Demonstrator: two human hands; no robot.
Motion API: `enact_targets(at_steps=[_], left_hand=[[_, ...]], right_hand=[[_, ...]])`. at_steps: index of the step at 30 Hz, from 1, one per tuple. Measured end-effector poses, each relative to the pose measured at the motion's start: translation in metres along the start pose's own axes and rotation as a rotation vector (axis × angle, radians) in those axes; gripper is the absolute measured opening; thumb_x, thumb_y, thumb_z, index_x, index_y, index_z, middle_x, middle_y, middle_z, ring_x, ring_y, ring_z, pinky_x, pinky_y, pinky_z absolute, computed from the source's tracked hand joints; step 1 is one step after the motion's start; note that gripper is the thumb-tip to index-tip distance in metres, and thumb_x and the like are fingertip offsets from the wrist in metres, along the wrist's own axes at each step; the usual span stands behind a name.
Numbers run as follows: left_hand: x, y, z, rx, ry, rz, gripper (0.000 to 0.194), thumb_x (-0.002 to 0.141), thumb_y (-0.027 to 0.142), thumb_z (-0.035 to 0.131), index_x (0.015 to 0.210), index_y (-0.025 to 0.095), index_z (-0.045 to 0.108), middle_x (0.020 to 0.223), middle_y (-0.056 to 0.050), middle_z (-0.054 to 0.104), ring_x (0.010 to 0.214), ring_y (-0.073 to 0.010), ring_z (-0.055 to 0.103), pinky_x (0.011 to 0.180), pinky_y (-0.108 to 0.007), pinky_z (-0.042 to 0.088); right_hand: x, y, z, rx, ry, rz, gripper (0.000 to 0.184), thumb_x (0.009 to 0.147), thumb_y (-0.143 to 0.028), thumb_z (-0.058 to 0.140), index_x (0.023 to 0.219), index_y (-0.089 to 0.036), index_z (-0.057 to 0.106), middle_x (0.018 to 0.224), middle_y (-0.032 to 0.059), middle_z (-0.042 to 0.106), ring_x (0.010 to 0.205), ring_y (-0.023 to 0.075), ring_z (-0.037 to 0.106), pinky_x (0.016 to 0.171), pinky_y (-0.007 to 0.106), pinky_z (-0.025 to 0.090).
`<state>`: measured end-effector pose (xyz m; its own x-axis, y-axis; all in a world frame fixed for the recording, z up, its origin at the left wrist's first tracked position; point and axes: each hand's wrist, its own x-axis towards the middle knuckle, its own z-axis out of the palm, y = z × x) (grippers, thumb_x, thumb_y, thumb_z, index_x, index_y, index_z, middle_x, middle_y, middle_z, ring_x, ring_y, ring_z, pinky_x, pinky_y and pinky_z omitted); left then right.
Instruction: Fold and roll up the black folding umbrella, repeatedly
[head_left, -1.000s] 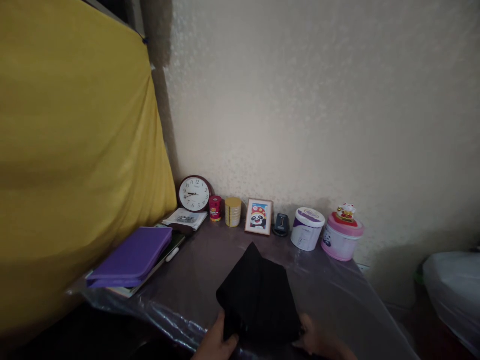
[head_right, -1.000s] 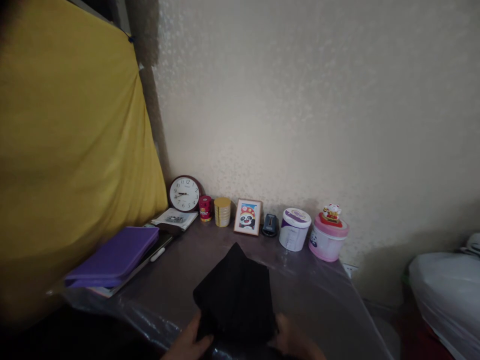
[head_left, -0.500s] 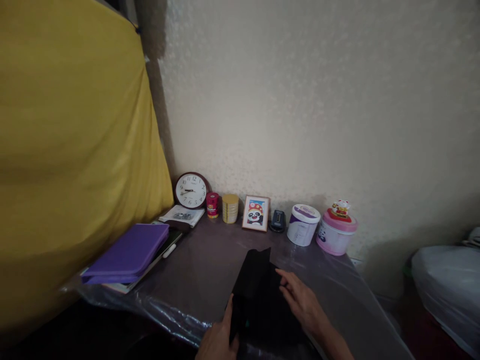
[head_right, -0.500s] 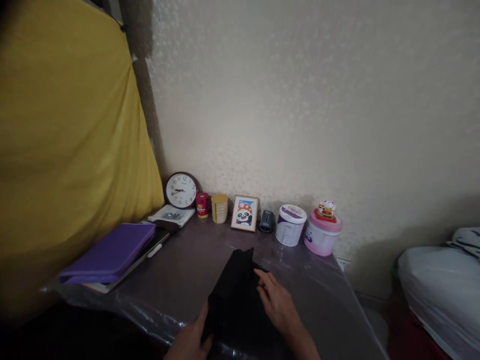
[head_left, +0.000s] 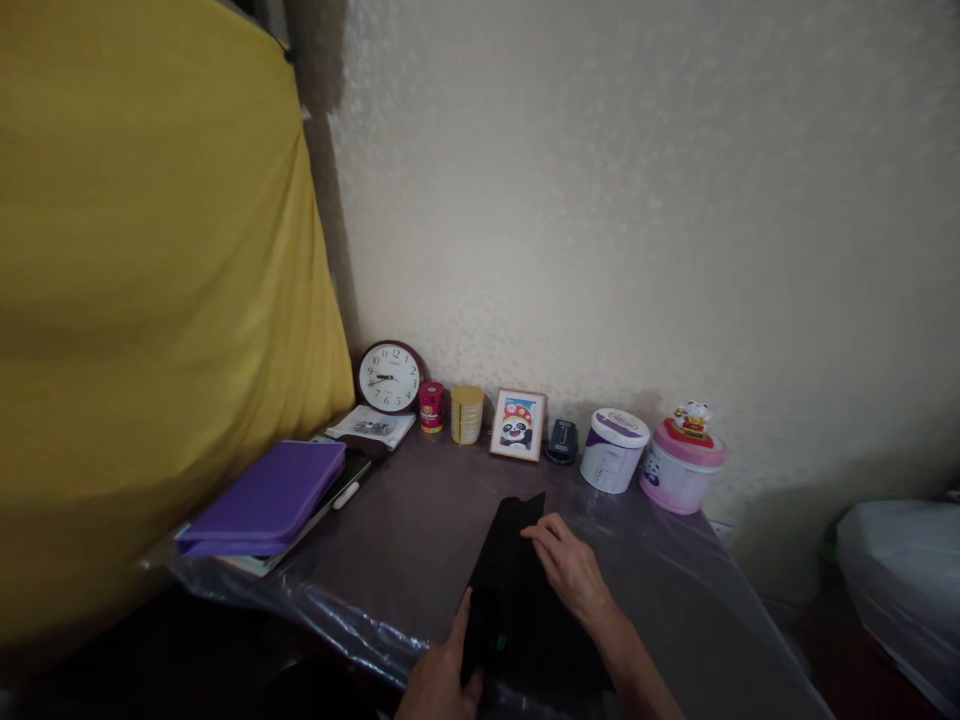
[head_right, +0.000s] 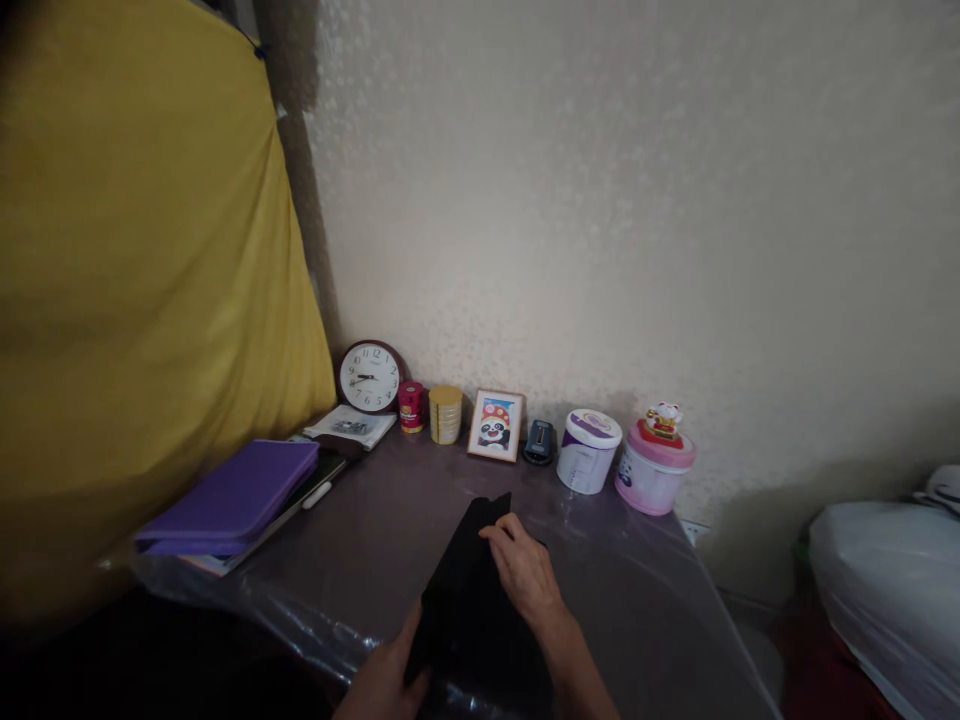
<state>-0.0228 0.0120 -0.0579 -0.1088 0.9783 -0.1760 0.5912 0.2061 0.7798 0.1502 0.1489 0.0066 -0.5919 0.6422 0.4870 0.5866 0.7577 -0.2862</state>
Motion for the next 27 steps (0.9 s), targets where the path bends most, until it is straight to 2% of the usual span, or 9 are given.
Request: enact_targets(at_steps=[4, 7, 10, 15, 18, 22, 27], left_hand=[[0.001, 0.003, 0.005, 0.198, -0.013, -0.005, 0.080, 0.074, 0.014, 0.046, 0.141, 0.017, 0.002, 0.119, -0.010, 0.058, 0.107, -0.0193, 0.056, 0.090, -0.026, 0.038], [0.002, 0.012, 0.008, 0.335, -0.062, -0.028, 0.081, 0.073, 0.011, 0.043, 0.140, 0.013, -0.003, 0.114, -0.012, 0.061, 0.100, -0.0213, 0.059, 0.085, -0.028, 0.043], [0.001, 0.025, 0.008, 0.415, -0.131, -0.072, 0.079, 0.074, 0.010, 0.041, 0.139, 0.011, -0.004, 0.119, -0.015, 0.056, 0.098, -0.0239, 0.060, 0.081, -0.031, 0.045], [0.001, 0.032, 0.012, 0.500, -0.160, -0.108, 0.072, 0.075, 0.006, 0.039, 0.140, 0.015, 0.009, 0.122, -0.014, 0.053, 0.100, -0.0231, 0.059, 0.083, -0.031, 0.045], [0.001, 0.027, 0.016, 0.497, -0.150, -0.101, 0.069, 0.077, 0.007, 0.038, 0.140, 0.016, 0.014, 0.123, -0.014, 0.051, 0.102, -0.0226, 0.058, 0.084, -0.031, 0.045], [-0.001, 0.018, 0.017, 0.395, -0.114, -0.071, 0.069, 0.078, 0.013, 0.041, 0.140, 0.014, 0.011, 0.125, -0.014, 0.051, 0.102, -0.0200, 0.058, 0.084, -0.026, 0.043], [-0.007, 0.016, 0.008, 0.204, -0.134, -0.123, 0.067, 0.080, 0.022, 0.042, 0.139, 0.015, 0.010, 0.106, -0.009, 0.064, 0.092, -0.0172, 0.062, 0.078, -0.022, 0.043]], right_hand=[[0.018, -0.001, -0.003, 0.037, 0.088, -0.008, 0.028, 0.091, -0.022, 0.032, 0.101, -0.024, 0.058, 0.091, 0.0036, 0.054, 0.077, 0.0121, 0.057, 0.068, 0.022, 0.046], [0.034, -0.003, 0.004, 0.039, 0.104, -0.037, 0.027, 0.090, -0.021, 0.033, 0.101, -0.024, 0.058, 0.091, 0.0035, 0.055, 0.079, 0.0120, 0.057, 0.070, 0.022, 0.045], [0.043, -0.007, 0.021, 0.021, 0.063, -0.049, 0.026, 0.090, -0.020, 0.035, 0.100, -0.025, 0.059, 0.091, 0.0029, 0.055, 0.078, 0.0116, 0.057, 0.071, 0.021, 0.045], [0.038, -0.011, 0.061, -0.050, -0.025, -0.072, 0.025, 0.090, -0.021, 0.037, 0.099, -0.025, 0.059, 0.089, 0.0022, 0.056, 0.077, 0.0121, 0.057, 0.070, 0.021, 0.045], [0.032, -0.011, 0.077, -0.074, -0.022, -0.075, 0.024, 0.090, -0.020, 0.036, 0.095, -0.023, 0.060, 0.087, 0.0029, 0.056, 0.078, 0.0125, 0.056, 0.071, 0.021, 0.044], [0.030, -0.010, 0.085, -0.098, -0.018, -0.054, 0.025, 0.090, -0.019, 0.036, 0.094, -0.024, 0.060, 0.089, 0.0026, 0.057, 0.076, 0.0115, 0.057, 0.070, 0.020, 0.044], [0.031, -0.009, 0.085, -0.147, -0.055, -0.041, 0.025, 0.090, -0.017, 0.036, 0.095, -0.024, 0.059, 0.090, 0.0022, 0.057, 0.077, 0.0110, 0.057, 0.069, 0.019, 0.043]])
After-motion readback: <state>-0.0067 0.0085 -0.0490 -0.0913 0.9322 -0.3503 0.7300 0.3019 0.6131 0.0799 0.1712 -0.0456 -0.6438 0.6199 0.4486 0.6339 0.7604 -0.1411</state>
